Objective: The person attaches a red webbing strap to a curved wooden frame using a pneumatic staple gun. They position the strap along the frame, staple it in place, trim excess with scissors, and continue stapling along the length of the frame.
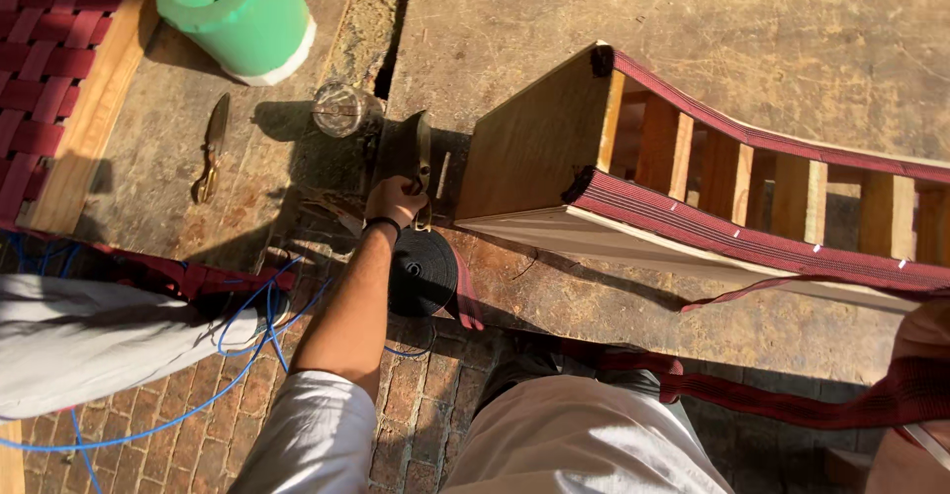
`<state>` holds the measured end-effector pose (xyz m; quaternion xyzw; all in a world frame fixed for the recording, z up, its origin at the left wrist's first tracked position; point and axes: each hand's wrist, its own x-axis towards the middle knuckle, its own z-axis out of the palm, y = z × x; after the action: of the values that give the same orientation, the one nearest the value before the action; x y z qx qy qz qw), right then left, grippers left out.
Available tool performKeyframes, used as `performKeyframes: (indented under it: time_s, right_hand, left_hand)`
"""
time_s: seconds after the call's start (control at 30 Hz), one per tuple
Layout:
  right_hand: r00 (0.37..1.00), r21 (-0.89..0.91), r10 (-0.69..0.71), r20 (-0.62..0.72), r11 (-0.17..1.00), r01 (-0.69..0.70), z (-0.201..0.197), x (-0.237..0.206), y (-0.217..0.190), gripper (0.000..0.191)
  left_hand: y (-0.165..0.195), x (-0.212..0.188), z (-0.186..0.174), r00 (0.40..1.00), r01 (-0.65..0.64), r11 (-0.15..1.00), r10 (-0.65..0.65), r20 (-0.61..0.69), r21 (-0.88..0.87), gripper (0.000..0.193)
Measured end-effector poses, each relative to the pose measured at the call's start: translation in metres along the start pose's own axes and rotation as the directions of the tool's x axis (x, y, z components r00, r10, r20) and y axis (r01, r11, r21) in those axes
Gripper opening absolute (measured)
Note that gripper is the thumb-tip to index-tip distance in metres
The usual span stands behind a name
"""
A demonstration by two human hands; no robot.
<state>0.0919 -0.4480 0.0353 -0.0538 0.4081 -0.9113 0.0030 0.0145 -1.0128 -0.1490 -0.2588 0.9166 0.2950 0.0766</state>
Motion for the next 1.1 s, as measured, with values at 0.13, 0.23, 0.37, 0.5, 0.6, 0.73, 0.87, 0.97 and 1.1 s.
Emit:
performKeyframes:
  time_s: [0.13,0.23,0.37,0.5,0.6,0.73,0.87,0.97,1.1]
  right_hand:
    - [0.978,-0.143,-0.144,-0.151,0.982,0.122,0.010,-0.032,-0.033,0.026]
    - [0.951,-0.218,-0.241,-0.192,0.956,0.198,0.018,-0.046,-0.056,0.029]
    - [0.937,-0.199,-0.253,-0.243,0.958,0.207,0.016,-0.052,-0.069,0.039]
    - [0.936,-0.050,-0.157,-0.314,0.988,0.149,-0.007,-0.058,-0.081,0.045]
    - [0.961,0.073,-0.013,-0.275,0.997,0.035,-0.031,-0.057,-0.090,0.039]
    - [0.932,0.093,0.143,-0.332,0.989,-0.118,-0.058,-0.056,-0.094,0.034]
    - [0.909,0.182,0.246,-0.335,0.964,-0.194,-0.109,-0.050,-0.128,0.037]
    - [0.925,0.260,0.058,-0.374,0.965,0.045,-0.167,-0.037,-0.164,0.029]
    - [0.876,0.339,0.095,-0.473,0.937,0.081,-0.246,-0.024,-0.191,0.026]
  left_hand:
    - [0.008,-0.020,0.015,0.987,-0.161,0.982,0.161,0.010,0.099,0.042]
    - [0.019,-0.031,0.023,0.969,-0.210,0.954,0.232,-0.081,0.216,0.042]
    - [0.046,-0.064,0.034,0.808,-0.372,0.923,0.372,-0.456,0.094,0.046]
    - [0.113,-0.172,0.050,0.853,-0.497,0.560,0.174,-0.492,-0.663,0.016]
    - [0.204,-0.275,0.086,0.886,-0.434,0.327,0.324,-0.332,-0.840,0.034]
    - [0.349,-0.361,0.132,0.561,-0.729,0.189,0.717,-0.415,-0.658,0.056]
    - [0.456,-0.385,0.168,0.576,-0.321,0.598,0.739,0.350,-0.734,0.033]
    - [0.475,-0.377,0.174,0.557,-0.080,0.723,0.603,0.571,-0.686,0.029]
    - [0.467,-0.343,0.174,0.622,-0.230,0.782,0.576,0.531,-0.579,0.025]
